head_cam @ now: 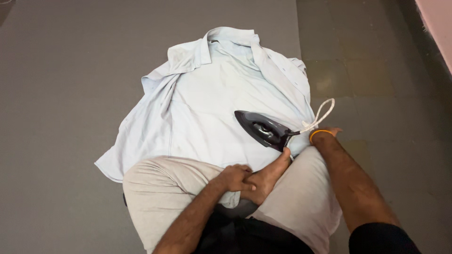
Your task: The person irons a light blue shirt laid out on the floor. They use a black electric iron to smooth the fabric, moving it back and forth across the shirt's body and sleeves while holding the garment steady with their left hand.
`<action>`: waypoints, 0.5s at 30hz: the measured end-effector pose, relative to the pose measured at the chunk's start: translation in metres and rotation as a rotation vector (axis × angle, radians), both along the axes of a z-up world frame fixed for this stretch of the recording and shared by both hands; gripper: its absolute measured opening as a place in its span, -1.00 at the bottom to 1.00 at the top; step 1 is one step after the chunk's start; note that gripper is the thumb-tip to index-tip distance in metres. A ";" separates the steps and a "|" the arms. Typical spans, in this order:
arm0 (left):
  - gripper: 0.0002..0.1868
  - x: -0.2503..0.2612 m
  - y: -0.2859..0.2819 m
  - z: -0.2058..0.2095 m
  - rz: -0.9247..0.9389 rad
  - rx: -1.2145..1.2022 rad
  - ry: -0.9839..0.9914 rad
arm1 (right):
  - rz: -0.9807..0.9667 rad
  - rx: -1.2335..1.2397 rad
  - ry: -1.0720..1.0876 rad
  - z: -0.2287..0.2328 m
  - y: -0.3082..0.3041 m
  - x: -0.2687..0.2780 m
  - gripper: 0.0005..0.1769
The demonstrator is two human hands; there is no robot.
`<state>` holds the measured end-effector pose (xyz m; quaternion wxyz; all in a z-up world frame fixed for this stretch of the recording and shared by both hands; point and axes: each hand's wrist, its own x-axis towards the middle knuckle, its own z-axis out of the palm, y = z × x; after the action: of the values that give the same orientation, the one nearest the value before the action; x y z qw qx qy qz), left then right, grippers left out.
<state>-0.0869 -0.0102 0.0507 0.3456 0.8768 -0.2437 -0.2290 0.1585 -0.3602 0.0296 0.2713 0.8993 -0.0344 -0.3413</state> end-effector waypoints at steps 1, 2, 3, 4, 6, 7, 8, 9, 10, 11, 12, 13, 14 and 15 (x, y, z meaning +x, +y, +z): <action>-0.18 -0.001 0.002 0.002 0.015 -0.021 0.004 | 0.028 0.031 -0.025 0.001 0.004 -0.001 -0.50; -0.20 -0.003 0.003 0.004 0.030 -0.044 0.009 | 0.057 0.062 -0.049 0.004 0.006 -0.004 -0.51; -0.21 -0.005 0.003 0.006 0.045 -0.067 0.013 | -0.020 0.166 -0.119 0.007 0.008 -0.005 -0.52; -0.21 -0.004 0.004 0.009 0.052 -0.084 0.007 | -0.101 0.272 -0.191 0.012 0.011 -0.003 -0.53; -0.23 -0.004 0.004 0.012 0.067 -0.117 -0.003 | -0.200 0.401 -0.318 0.024 0.013 -0.004 -0.55; -0.24 -0.005 0.003 0.012 0.072 -0.106 0.005 | -0.219 0.424 -0.371 0.032 0.010 -0.006 -0.56; -0.24 -0.003 0.003 0.012 0.075 -0.095 0.010 | -0.239 0.446 -0.427 0.039 0.009 -0.008 -0.57; -0.25 -0.001 0.004 0.012 0.079 -0.083 0.016 | -0.329 0.557 -0.574 0.044 0.007 -0.013 -0.62; -0.32 0.000 0.004 0.009 0.086 -0.115 -0.001 | -0.415 0.666 -0.719 0.052 0.003 -0.019 -0.67; -0.39 0.002 0.005 0.006 0.094 -0.146 -0.017 | -0.502 0.775 -0.865 0.060 0.000 -0.025 -0.72; -0.46 0.000 0.005 0.002 0.107 -0.179 -0.027 | -0.432 0.880 -1.128 0.066 0.001 -0.033 -0.77; -0.46 -0.004 0.005 -0.002 0.189 -0.302 0.044 | -0.349 0.981 -1.390 0.072 0.005 -0.041 -0.82; -0.46 -0.002 0.010 -0.005 0.269 -0.423 0.106 | -0.184 0.980 -1.435 0.080 0.010 -0.046 -0.86; -0.45 0.000 0.016 -0.006 0.349 -0.545 0.168 | -0.016 0.977 -1.472 0.091 0.015 -0.052 -0.86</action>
<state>-0.0870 0.0060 0.0446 0.6200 0.7588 -0.1129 -0.1642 0.1069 -0.3450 0.1206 -0.2368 0.9060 -0.0571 0.3460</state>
